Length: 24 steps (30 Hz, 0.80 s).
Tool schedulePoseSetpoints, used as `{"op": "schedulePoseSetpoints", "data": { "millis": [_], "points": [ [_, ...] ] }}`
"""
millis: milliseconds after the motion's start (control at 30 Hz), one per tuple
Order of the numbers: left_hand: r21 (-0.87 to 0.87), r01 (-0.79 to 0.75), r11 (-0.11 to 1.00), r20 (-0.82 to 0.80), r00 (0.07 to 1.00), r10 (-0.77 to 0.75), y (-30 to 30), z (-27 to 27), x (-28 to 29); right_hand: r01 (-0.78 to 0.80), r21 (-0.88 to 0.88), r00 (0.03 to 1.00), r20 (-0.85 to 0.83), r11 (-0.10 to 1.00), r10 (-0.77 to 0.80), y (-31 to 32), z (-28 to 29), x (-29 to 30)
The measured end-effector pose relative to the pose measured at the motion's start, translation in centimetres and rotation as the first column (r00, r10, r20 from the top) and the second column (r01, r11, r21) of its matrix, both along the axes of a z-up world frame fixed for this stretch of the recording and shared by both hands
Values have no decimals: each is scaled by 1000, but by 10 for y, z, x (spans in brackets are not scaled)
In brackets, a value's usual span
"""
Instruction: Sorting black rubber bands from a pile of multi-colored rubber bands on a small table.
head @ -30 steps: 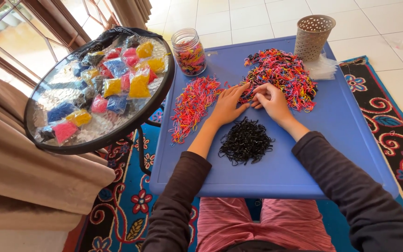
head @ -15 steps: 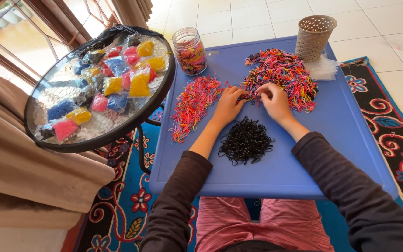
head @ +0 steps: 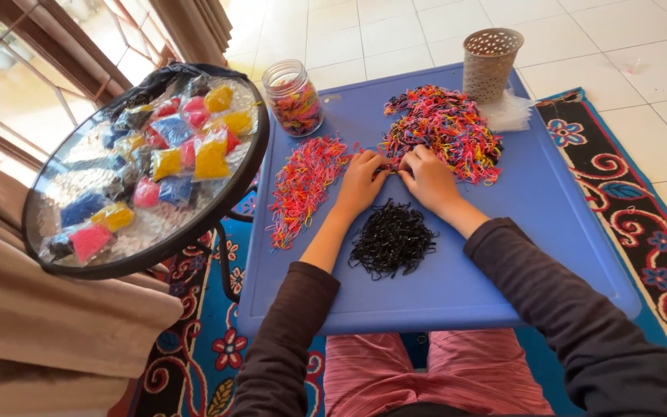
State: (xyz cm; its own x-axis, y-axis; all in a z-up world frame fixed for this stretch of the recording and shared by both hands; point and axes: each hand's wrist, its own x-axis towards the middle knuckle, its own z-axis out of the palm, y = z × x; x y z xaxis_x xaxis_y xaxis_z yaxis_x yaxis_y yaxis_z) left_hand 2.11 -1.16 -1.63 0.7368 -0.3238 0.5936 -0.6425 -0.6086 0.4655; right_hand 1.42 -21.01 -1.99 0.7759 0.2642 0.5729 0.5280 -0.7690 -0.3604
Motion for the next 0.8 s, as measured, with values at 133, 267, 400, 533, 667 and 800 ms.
{"op": "schedulePoseSetpoints", "data": {
  "millis": [133, 267, 400, 533, 667, 800],
  "points": [
    [-12, 13, 1000, 4, 1000, -13, -1, 8, -5, 13, -1, 1000, -9, 1000, -13, 1, 2, -1],
    [-14, 17, 1000, 15, 1000, -17, -3, 10, -4, 11, 7, 1000, 24, 1000, -11, -1, -1, 0],
    [-11, 8, 1000, 24, 1000, -8, -1, 10, -6, 2, 14, 1000, 16, 1000, -3, 2, 13, -11],
    [-51, -10, 999, 16, 1000, 10, -2, 11, -7, 12, -1, 1000, 8, 1000, -12, 1, 12, -9],
    [-56, -2, 998, -20, 1000, 1, -5, 14, -10, -1, -12, 1000, 8, 1000, 1, -1, 10, -7],
    [-49, -9, 999, -31, 999, 7, -3, 11, -8, -21, 19, 1000, -2, 1000, 21, 1, 13, -10]
  ]
}}
